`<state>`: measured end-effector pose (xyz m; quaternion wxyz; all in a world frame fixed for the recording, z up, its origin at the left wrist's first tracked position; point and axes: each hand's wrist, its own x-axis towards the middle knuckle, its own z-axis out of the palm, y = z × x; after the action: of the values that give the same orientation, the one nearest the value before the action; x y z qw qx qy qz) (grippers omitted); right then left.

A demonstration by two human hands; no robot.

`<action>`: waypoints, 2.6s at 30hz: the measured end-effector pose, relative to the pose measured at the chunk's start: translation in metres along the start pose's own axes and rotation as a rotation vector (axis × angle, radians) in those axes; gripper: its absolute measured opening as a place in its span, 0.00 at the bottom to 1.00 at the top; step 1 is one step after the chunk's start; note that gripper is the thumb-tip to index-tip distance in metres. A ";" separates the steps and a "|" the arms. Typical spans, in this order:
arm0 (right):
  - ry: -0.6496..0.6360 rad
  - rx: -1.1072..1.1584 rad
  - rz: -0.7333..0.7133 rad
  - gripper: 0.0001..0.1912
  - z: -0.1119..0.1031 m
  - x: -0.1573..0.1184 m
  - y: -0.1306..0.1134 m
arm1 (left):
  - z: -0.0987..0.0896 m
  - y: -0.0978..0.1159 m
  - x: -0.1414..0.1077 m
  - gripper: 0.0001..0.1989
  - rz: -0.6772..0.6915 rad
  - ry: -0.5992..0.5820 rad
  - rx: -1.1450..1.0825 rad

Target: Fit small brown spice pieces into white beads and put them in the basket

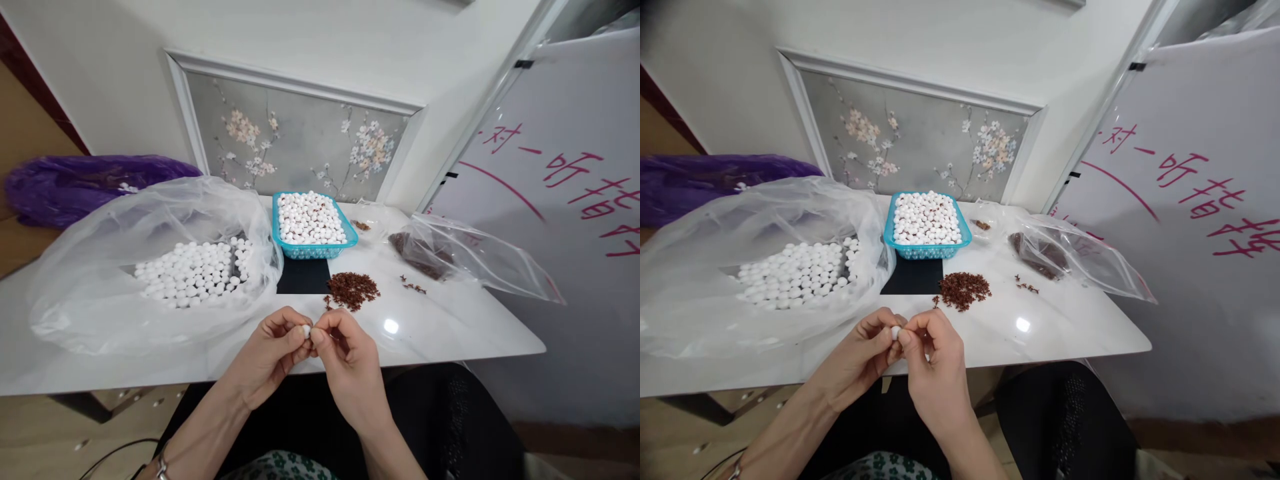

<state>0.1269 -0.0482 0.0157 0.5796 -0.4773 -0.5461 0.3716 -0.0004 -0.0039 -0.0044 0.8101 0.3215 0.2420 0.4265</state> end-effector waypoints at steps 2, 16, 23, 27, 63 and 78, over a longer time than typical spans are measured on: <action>-0.007 0.018 0.024 0.06 0.000 0.000 -0.001 | 0.000 0.000 0.000 0.05 0.009 -0.002 0.018; -0.047 0.095 0.121 0.04 -0.007 0.006 0.003 | 0.005 0.002 0.002 0.04 0.008 0.019 0.078; -0.294 0.088 0.027 0.13 -0.026 0.010 0.002 | 0.009 0.005 0.002 0.09 -0.007 -0.057 0.076; -0.352 -0.010 0.040 0.11 -0.031 0.011 -0.001 | 0.008 0.007 0.001 0.14 -0.055 -0.092 0.100; -0.081 -0.052 -0.022 0.15 -0.026 -0.002 0.026 | 0.005 0.004 0.001 0.11 -0.085 -0.037 0.051; 0.048 -1.066 -0.072 0.08 -0.021 0.024 0.047 | 0.003 0.005 -0.002 0.14 -0.085 -0.056 0.063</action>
<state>0.1547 -0.0155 -0.0215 0.2814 -0.6950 -0.6616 0.0116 -0.0015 -0.0043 0.0015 0.8233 0.3480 0.2461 0.3749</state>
